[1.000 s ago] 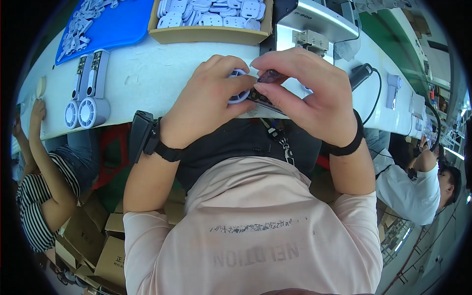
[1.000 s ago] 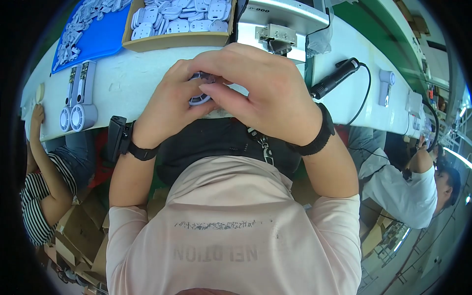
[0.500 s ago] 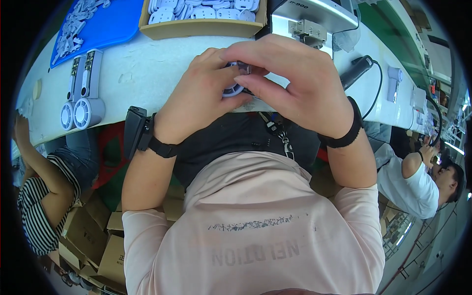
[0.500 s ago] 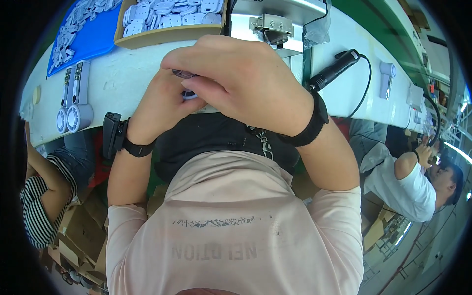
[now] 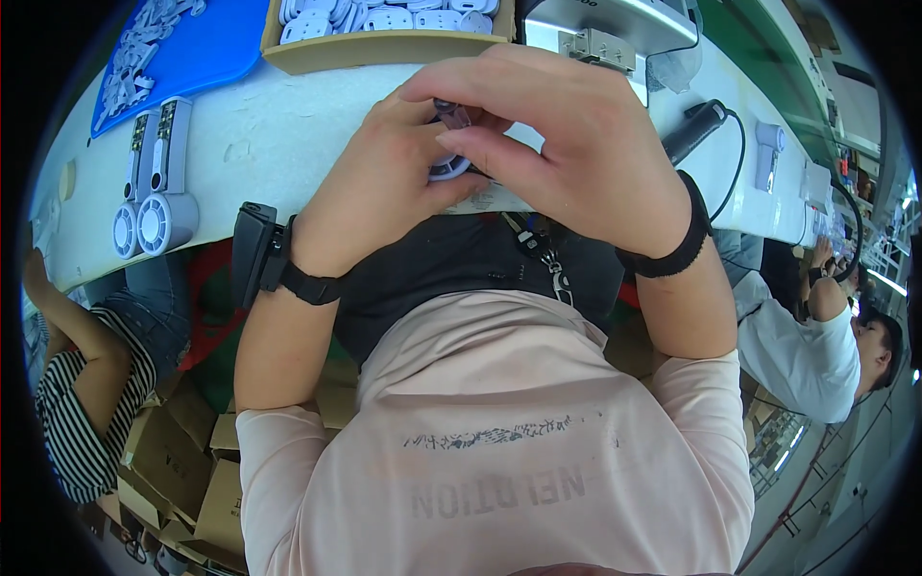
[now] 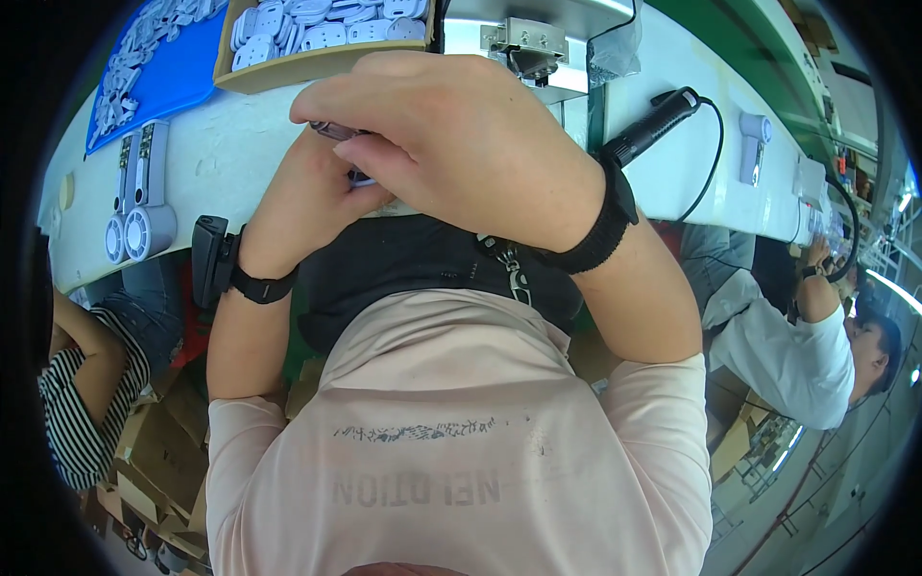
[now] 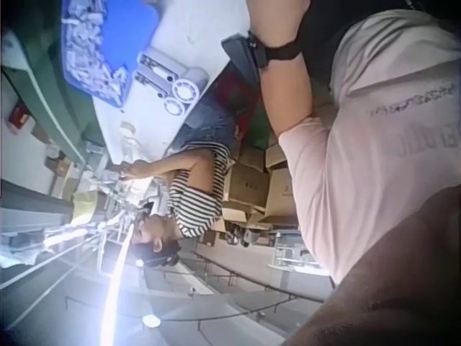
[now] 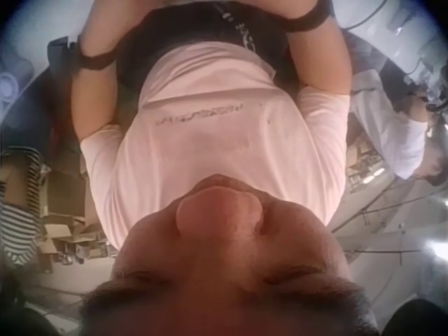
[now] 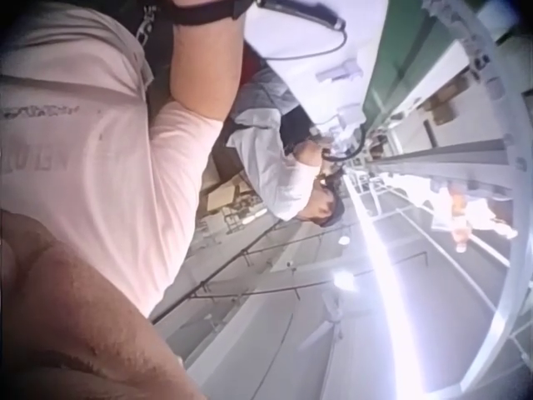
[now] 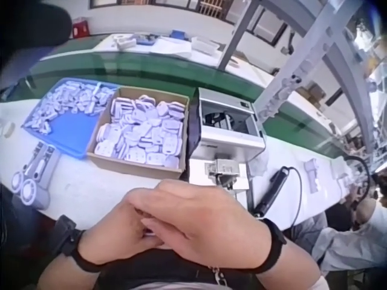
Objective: Assemble small electronic components using an electric screwdriver.
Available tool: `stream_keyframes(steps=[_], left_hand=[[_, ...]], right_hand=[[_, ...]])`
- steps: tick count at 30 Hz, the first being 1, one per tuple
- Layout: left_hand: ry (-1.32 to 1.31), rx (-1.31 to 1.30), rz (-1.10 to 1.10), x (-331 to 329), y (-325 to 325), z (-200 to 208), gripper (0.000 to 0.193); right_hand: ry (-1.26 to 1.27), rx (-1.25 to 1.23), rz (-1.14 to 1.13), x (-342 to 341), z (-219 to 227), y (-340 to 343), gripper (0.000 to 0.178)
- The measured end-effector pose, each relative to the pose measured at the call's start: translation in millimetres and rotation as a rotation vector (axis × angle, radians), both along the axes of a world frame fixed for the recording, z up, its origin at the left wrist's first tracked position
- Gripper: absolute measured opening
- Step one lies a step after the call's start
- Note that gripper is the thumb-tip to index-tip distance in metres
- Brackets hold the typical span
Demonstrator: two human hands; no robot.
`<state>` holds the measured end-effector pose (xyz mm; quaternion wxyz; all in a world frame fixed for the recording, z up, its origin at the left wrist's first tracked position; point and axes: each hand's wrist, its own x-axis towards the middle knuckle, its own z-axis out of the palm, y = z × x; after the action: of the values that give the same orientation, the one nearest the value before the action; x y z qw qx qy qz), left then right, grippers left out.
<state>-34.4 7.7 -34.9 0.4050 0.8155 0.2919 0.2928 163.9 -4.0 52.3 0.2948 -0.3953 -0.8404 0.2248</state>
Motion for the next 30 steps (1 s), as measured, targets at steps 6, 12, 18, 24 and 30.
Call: stream_keyframes(steps=[6,12,18,24,30], left_hand=[[0.029,0.005,-0.012,-2.3,1.6,2.1,0.039],[0.074,0.032,-0.013,-2.5,0.5,0.4,0.040],[0.009,0.038,-0.002,-0.5,0.8,0.0,0.036],[0.088,0.150,-0.005,-0.9,-0.9,7.6,0.035],[0.213,0.223,-0.016,3.5,-1.2,25.3,0.040]], right_hand=[[0.016,-0.023,-0.002,0.8,0.1,2.9,0.034],[0.061,0.000,-0.014,-0.5,-7.8,4.6,0.033],[0.121,0.058,-0.030,11.1,3.1,-2.9,0.032],[0.359,-0.232,-0.510,93.9,27.6,-50.0,0.053],[0.204,-0.369,-0.946,217.7,-25.2,-28.4,0.049]])
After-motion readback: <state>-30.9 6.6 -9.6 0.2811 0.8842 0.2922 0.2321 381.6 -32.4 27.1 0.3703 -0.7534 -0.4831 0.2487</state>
